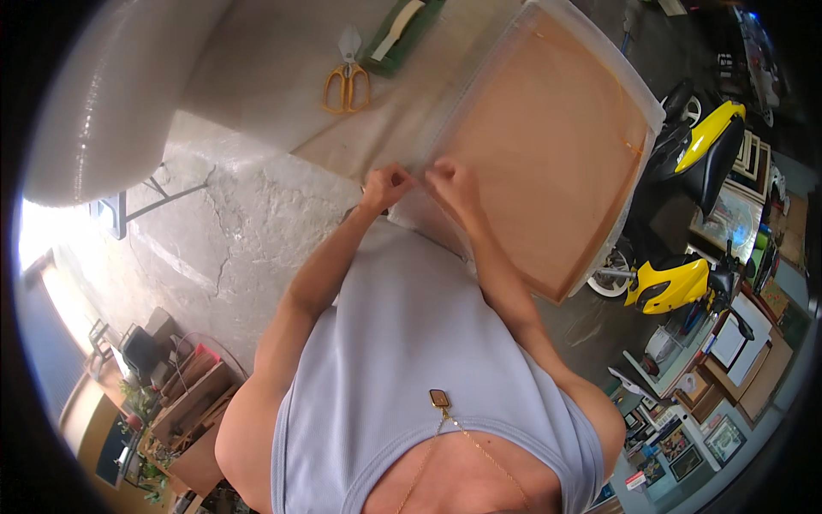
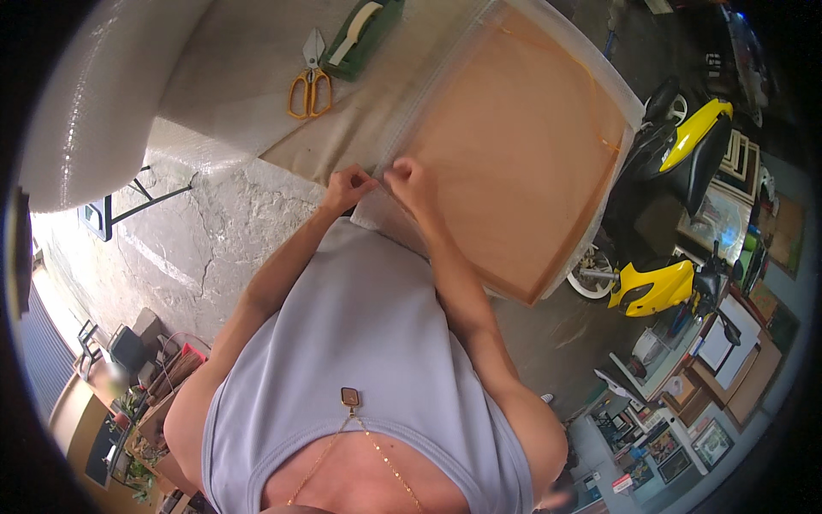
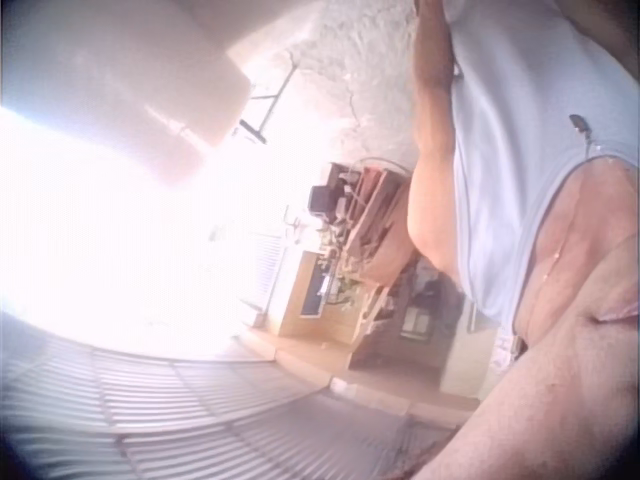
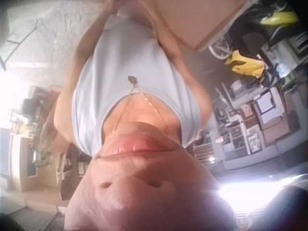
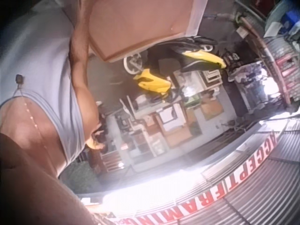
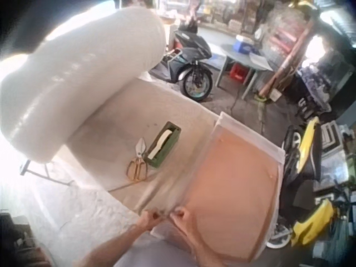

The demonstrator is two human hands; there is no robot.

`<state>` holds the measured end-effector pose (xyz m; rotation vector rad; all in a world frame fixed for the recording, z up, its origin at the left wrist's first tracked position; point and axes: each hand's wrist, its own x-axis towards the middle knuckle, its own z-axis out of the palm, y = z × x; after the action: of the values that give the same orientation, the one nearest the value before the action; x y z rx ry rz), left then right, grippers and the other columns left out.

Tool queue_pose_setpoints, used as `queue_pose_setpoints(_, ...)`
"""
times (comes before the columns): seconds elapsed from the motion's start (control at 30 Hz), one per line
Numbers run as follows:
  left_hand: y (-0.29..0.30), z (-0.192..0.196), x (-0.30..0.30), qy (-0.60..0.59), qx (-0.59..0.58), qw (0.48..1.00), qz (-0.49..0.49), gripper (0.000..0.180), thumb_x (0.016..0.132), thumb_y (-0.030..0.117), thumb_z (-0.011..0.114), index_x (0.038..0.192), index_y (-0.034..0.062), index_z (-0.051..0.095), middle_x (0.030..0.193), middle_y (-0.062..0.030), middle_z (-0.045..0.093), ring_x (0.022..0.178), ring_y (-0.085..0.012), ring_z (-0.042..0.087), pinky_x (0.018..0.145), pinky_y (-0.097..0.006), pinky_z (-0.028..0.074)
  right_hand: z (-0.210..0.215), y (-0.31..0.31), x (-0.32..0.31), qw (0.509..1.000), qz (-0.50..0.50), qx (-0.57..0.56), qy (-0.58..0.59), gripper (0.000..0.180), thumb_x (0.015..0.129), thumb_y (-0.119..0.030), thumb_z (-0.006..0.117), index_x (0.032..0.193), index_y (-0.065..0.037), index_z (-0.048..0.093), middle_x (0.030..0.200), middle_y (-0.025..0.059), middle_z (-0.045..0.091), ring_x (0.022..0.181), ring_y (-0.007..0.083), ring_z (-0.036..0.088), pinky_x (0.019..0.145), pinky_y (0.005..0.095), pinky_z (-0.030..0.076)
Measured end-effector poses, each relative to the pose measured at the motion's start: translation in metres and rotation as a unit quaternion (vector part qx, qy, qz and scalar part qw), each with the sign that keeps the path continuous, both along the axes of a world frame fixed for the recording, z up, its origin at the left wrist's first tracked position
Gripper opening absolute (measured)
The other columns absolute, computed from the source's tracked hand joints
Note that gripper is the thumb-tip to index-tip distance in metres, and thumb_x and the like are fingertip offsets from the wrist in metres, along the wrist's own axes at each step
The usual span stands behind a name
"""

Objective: The person wraps a framed artwork with bubble wrap and tape. They cut the bubble wrap, fold it over the frame, and secure it with tape. The wrapped item is then carried into a room and placed on a table.

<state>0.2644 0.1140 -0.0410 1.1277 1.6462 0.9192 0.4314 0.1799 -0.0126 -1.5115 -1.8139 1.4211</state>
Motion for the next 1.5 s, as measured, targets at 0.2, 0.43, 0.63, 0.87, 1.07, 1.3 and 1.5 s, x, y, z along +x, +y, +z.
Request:
queue_pose_setpoints(0.2, 0.011, 0.0, -0.007, -0.067, -0.053, 0.996, -0.032, 0.02, 0.071, 0.018, 0.072, 0.069, 0.0019, 0.06, 0.058, -0.0022, 0.058, 0.05, -0.0067, 0.051, 0.045, -0.024, 0.041, 0.034, 0.119, -0.127, 0.944, -0.196, -0.131, 0.23, 0.027, 0.083, -0.023, 0.055, 0.096, 0.0, 0.06, 0.09, 0.0081, 0.058, 0.066, 0.0159, 0.054, 0.052, 0.0274, 0.048)
queue_pose_setpoints(0.43, 0.018, 0.011, -0.016, -0.137, -0.125, 0.981, -0.05, 0.02, 0.071, 0.017, 0.071, 0.07, 0.0005, 0.06, 0.055, -0.0024, 0.058, 0.047, -0.0061, 0.052, 0.043, -0.023, 0.043, 0.018, 0.165, -0.182, 0.865, -0.239, -0.298, 0.326, 0.037, 0.085, -0.025, 0.057, 0.114, -0.002, 0.049, 0.108, 0.0095, 0.047, 0.097, 0.0195, 0.046, 0.073, 0.0402, 0.048)
queue_pose_setpoints(0.63, 0.017, 0.0, -0.011, -0.135, -0.078, 0.987, -0.037, 0.022, 0.07, 0.019, 0.073, 0.066, 0.0013, 0.06, 0.053, -0.0037, 0.058, 0.044, -0.0082, 0.052, 0.041, -0.025, 0.041, -0.028, 0.13, -0.182, 0.926, -0.183, -0.038, 0.328, 0.027, 0.081, -0.025, 0.062, 0.076, 0.002, 0.061, 0.121, 0.0116, 0.046, 0.1, 0.0223, 0.047, 0.091, 0.0367, 0.037)
queue_pose_setpoints(0.87, 0.022, 0.009, -0.018, -0.117, -0.105, 0.985, -0.068, 0.019, 0.069, 0.019, 0.072, 0.067, 0.0033, 0.062, 0.054, -0.0027, 0.058, 0.044, -0.0077, 0.051, 0.041, -0.025, 0.04, -0.031, 0.144, -0.147, 0.995, 0.019, 0.099, 0.01, 0.018, 0.066, -0.017, 0.069, 0.067, 0.001, 0.063, 0.113, 0.0199, 0.055, 0.104, 0.0323, 0.051, 0.098, 0.0347, 0.03)
queue_pose_setpoints(1.07, 0.021, 0.015, -0.019, -0.123, -0.11, 0.984, -0.066, 0.02, 0.069, 0.02, 0.073, 0.069, 0.0041, 0.061, 0.055, -0.0017, 0.058, 0.045, -0.0075, 0.053, 0.037, -0.024, 0.041, 0.007, 0.094, -0.066, 0.977, 0.168, 0.131, 0.031, 0.019, 0.066, -0.019, 0.07, 0.067, -0.002, 0.063, 0.114, 0.0159, 0.055, 0.111, 0.0296, 0.048, 0.096, 0.0358, 0.032)
queue_pose_setpoints(1.3, 0.022, 0.004, -0.015, -0.116, -0.156, 0.98, -0.052, 0.014, 0.073, 0.016, 0.067, 0.076, 0.0033, 0.062, 0.06, -0.0034, 0.06, 0.046, -0.0086, 0.055, 0.036, -0.023, 0.044, 0.0, 0.019, -0.007, 0.925, 0.34, 0.169, -0.003, 0.012, 0.066, -0.019, 0.07, 0.071, -0.009, 0.065, 0.114, 0.0074, 0.057, 0.121, 0.025, 0.041, 0.105, 0.0497, 0.012)
queue_pose_setpoints(1.5, 0.021, 0.002, -0.017, -0.122, -0.178, 0.976, -0.04, 0.017, 0.076, 0.02, 0.067, 0.079, 0.0037, 0.063, 0.057, -0.002, 0.058, 0.044, -0.0083, 0.053, 0.037, -0.023, 0.042, -0.009, 0.011, -0.007, 0.93, 0.281, 0.234, 0.024, 0.011, 0.069, -0.016, 0.067, 0.075, -0.008, 0.065, 0.102, 0.0064, 0.062, 0.113, 0.0251, 0.048, 0.103, 0.0493, 0.019)
